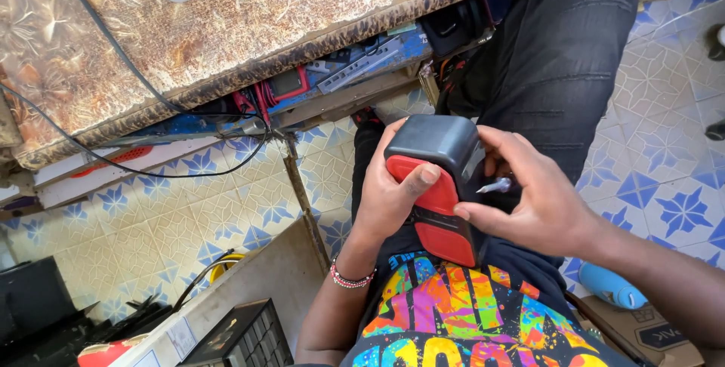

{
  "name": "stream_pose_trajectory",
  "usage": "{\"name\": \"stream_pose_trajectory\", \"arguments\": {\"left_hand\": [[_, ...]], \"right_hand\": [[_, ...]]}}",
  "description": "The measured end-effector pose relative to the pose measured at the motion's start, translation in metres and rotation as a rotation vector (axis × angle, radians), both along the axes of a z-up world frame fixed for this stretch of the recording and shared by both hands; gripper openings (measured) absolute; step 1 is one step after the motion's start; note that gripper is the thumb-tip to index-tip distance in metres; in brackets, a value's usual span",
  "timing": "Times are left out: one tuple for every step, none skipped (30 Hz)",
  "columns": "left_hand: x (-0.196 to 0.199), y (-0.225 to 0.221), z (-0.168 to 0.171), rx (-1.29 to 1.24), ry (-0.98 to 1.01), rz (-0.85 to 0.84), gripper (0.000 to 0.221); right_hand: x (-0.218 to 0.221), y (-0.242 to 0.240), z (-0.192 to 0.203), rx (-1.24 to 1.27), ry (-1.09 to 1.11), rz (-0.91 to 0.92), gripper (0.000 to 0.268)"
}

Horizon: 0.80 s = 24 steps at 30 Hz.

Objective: Finishing the assembly of a portable speaker by attaching the front grill and using a screwdriver to secure components.

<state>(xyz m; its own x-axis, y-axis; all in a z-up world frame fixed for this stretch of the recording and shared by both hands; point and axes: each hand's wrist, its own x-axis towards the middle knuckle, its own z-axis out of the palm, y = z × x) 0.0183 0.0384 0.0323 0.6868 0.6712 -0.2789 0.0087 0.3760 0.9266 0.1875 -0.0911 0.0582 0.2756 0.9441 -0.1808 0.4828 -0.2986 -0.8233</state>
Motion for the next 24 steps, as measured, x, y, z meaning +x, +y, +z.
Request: {"name": "stream_pose_trajectory", "arguments": {"left_hand": [[-0.001, -0.001, 0.0, 0.004, 0.002, 0.004, 0.091], [-0.002, -0.002, 0.0, -0.021, 0.046, 0.007, 0.096], [-0.003, -0.003, 0.0, -0.049, 0.092, 0.007, 0.101], [-0.003, -0.003, -0.003, -0.049, 0.095, 0.009, 0.101], [-0.004, -0.003, -0.005, -0.069, 0.047, 0.03, 0.1], [-0.004, -0.004, -0.008, -0.089, -0.001, 0.053, 0.1], [-0.004, -0.004, -0.005, -0.089, -0.002, 0.055, 0.1], [-0.004, -0.003, -0.001, -0.043, -0.036, 0.052, 0.094], [-0.004, -0.003, 0.003, 0.006, -0.073, 0.051, 0.09], [-0.002, -0.002, 0.003, 0.008, -0.076, 0.054, 0.09], [-0.001, -0.002, 0.004, 0.02, -0.076, 0.06, 0.086], [-0.001, -0.002, 0.004, 0.033, -0.076, 0.066, 0.081], [0.0, -0.002, 0.002, 0.033, -0.076, 0.068, 0.081], [0.0, -0.003, 0.001, 0.037, -0.068, 0.08, 0.081], [0.0, -0.004, -0.001, 0.039, -0.06, 0.092, 0.08], [0.0, -0.005, 0.001, 0.037, -0.058, 0.093, 0.08], [0.001, -0.005, 0.002, 0.048, -0.052, 0.104, 0.077], [0.002, -0.005, 0.003, 0.059, -0.046, 0.115, 0.074], [0.003, -0.005, 0.001, 0.063, -0.048, 0.119, 0.074], [0.003, -0.004, -0.001, 0.031, -0.074, 0.13, 0.074], [0.003, -0.005, -0.003, -0.005, -0.096, 0.142, 0.074], [0.0, -0.002, -0.001, -0.004, -0.094, 0.146, 0.074], [-0.002, 0.001, 0.0, 0.001, -0.051, 0.117, 0.079], [-0.005, 0.003, 0.001, 0.006, -0.008, 0.088, 0.085]], "right_hand": [[-0.003, 0.003, 0.003, 0.004, 0.002, 0.004, 0.095], [-0.006, 0.006, 0.005, -0.057, 0.019, 0.002, 0.096], [-0.01, 0.008, 0.008, -0.121, 0.037, -0.003, 0.097], [-0.01, 0.01, 0.006, -0.121, 0.041, -0.002, 0.097], [-0.012, 0.01, 0.005, -0.093, 0.073, -0.022, 0.094], [-0.014, 0.01, 0.004, -0.065, 0.105, -0.042, 0.09], [-0.016, 0.01, 0.003, -0.065, 0.105, -0.04, 0.09], [-0.018, 0.009, 0.003, -0.024, 0.053, -0.037, 0.088], [-0.02, 0.009, 0.003, 0.02, -0.001, -0.032, 0.085], [-0.02, 0.01, 0.001, 0.022, -0.003, -0.029, 0.085], [-0.021, 0.009, -0.001, 0.043, -0.008, -0.031, 0.084], [-0.021, 0.009, -0.003, 0.064, -0.014, -0.034, 0.084], [-0.023, 0.009, -0.005, 0.064, -0.014, -0.032, 0.084], [-0.024, 0.009, -0.007, 0.106, -0.007, -0.043, 0.083], [-0.025, 0.008, -0.009, 0.144, 0.001, -0.055, 0.082], [-0.025, 0.008, -0.011, 0.142, 0.003, -0.054, 0.082], [-0.025, 0.009, -0.013, 0.191, 0.0, -0.053, 0.079], [-0.025, 0.011, -0.014, 0.24, -0.002, -0.051, 0.076], [-0.023, 0.01, -0.02, 0.244, -0.003, -0.048, 0.076], [-0.021, 0.009, -0.027, 0.234, -0.041, -0.021, 0.082], [-0.02, 0.008, -0.033, 0.22, -0.076, 0.006, 0.088], [-0.018, 0.009, -0.029, 0.221, -0.074, 0.01, 0.088], [-0.016, 0.01, -0.026, 0.12, -0.021, 0.056, 0.097], [-0.013, 0.011, -0.022, 0.019, 0.031, 0.102, 0.109]]}}
